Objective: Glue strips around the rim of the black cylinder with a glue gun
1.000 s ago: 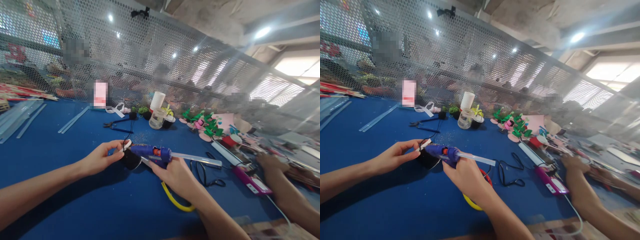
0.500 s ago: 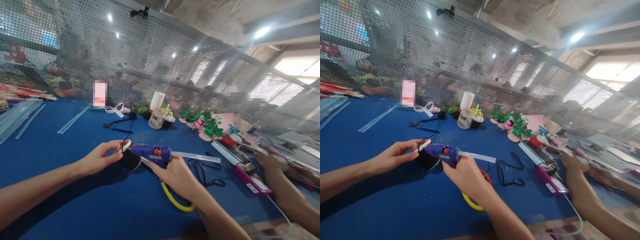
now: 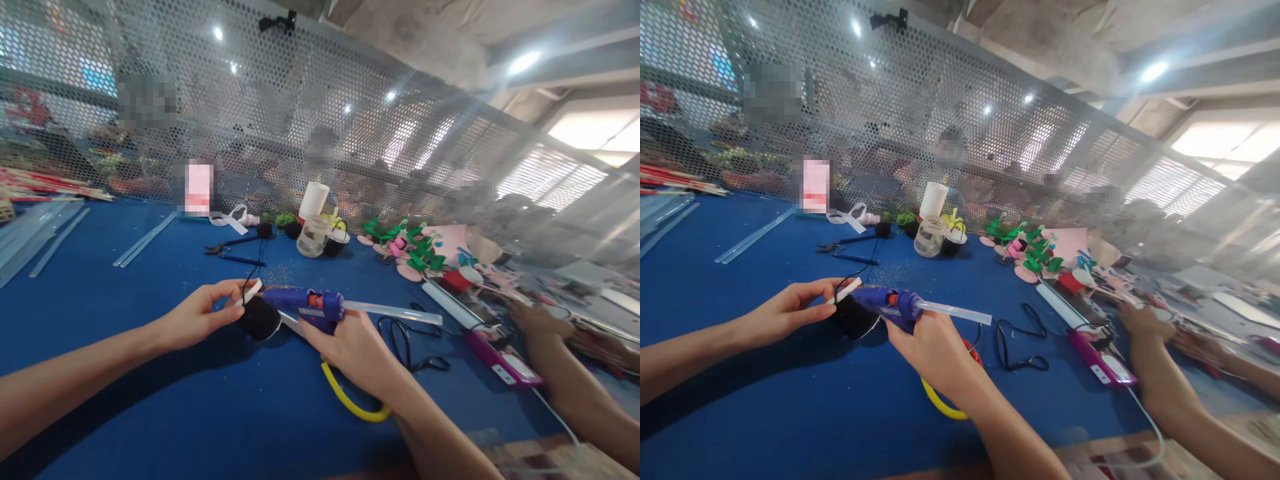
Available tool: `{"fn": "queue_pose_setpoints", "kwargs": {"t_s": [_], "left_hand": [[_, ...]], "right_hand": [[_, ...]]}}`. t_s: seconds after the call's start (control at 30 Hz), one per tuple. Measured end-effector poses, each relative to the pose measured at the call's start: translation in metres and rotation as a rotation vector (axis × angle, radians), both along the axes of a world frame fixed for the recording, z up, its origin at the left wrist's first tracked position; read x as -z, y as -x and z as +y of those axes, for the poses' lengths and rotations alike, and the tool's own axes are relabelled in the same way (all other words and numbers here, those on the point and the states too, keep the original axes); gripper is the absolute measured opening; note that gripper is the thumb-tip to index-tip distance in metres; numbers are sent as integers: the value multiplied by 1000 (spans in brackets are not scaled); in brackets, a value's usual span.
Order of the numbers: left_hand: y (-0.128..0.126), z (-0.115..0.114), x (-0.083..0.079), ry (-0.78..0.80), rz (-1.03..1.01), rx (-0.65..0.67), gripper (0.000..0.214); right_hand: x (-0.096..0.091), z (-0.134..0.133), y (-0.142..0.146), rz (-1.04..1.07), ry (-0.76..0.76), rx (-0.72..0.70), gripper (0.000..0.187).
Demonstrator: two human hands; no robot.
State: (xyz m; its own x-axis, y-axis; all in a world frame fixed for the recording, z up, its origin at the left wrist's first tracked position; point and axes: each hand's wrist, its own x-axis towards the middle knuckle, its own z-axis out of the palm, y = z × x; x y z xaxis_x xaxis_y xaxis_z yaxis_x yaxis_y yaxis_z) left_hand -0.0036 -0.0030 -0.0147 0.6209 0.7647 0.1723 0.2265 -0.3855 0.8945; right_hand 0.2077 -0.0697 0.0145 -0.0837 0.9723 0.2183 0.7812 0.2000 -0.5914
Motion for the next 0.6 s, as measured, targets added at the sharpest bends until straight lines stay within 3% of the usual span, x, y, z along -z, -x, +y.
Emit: {"fn": "queue_pose_setpoints", "kwargs": {"t_s": [0.6], "left_hand": [[1,1,1,-12,16,12,16]], "right_hand": [[2,-1,0,23,-35,-57,15]]}}
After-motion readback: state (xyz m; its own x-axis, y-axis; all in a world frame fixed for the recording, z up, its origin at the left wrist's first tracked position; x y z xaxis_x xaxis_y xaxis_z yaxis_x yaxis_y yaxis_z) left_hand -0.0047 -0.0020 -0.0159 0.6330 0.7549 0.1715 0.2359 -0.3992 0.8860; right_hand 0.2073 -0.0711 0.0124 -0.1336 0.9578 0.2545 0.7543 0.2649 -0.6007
